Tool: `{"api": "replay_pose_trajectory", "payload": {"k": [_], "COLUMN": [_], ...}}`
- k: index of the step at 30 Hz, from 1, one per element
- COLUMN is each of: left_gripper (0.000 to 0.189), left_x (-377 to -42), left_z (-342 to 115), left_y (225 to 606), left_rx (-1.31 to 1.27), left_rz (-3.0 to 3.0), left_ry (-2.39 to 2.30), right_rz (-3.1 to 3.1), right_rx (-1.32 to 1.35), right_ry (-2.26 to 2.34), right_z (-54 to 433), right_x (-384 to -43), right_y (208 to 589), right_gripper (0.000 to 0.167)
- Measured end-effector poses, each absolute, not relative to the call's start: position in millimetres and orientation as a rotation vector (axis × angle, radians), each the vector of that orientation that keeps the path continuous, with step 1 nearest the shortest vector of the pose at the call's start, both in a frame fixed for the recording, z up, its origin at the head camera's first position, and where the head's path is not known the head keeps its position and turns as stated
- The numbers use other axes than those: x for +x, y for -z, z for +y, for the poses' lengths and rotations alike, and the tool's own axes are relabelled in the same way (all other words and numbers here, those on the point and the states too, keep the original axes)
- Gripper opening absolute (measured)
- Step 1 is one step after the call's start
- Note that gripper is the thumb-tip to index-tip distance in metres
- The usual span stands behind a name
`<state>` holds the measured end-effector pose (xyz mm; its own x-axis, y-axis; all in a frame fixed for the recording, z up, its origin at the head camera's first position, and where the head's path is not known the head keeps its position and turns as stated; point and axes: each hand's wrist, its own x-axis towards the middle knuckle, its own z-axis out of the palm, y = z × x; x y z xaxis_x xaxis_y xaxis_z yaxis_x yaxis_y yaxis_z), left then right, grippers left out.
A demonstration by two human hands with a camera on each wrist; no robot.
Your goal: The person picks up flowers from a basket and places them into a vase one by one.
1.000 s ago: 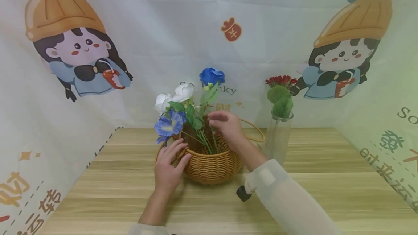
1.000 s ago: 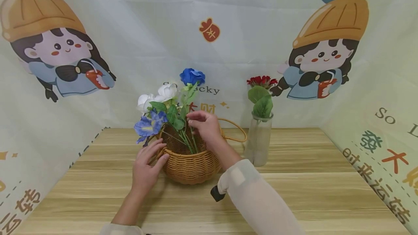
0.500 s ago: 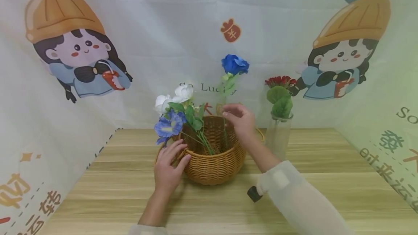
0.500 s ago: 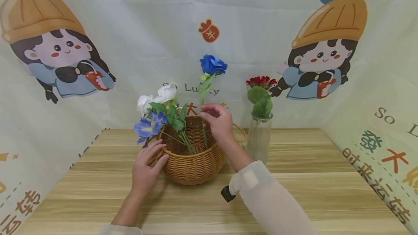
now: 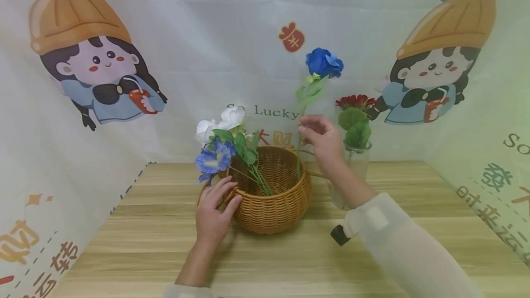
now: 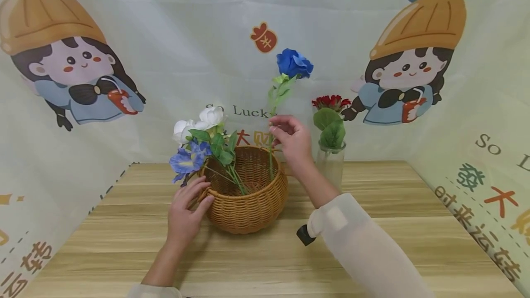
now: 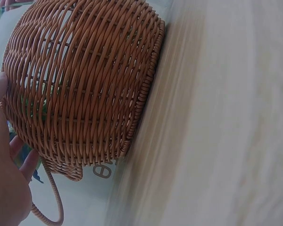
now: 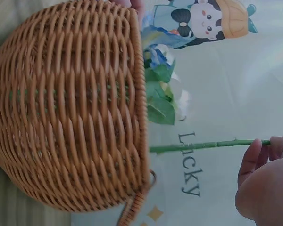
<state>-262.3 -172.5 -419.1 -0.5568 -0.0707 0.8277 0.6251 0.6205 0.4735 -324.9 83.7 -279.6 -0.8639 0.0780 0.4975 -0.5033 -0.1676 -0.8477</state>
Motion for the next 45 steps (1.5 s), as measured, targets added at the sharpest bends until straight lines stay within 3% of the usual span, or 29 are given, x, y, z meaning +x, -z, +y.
{"api": "replay_pose_trajectory", "payload": {"k": [45], "left_gripper": [0.033], "left_x": [-261.2], "left_z": [-170.9], "left_y": [419.5], "left_rx": [-0.444], "left_rz": [-1.939], "left_ry": [0.993], "right_rz": [-1.35], "right_rx": [0.323], "right_ry": [-2.037], "right_z": [203.5], "right_x": [-328.2], "right_y": [238.4], "right_gripper": [0.024]}}
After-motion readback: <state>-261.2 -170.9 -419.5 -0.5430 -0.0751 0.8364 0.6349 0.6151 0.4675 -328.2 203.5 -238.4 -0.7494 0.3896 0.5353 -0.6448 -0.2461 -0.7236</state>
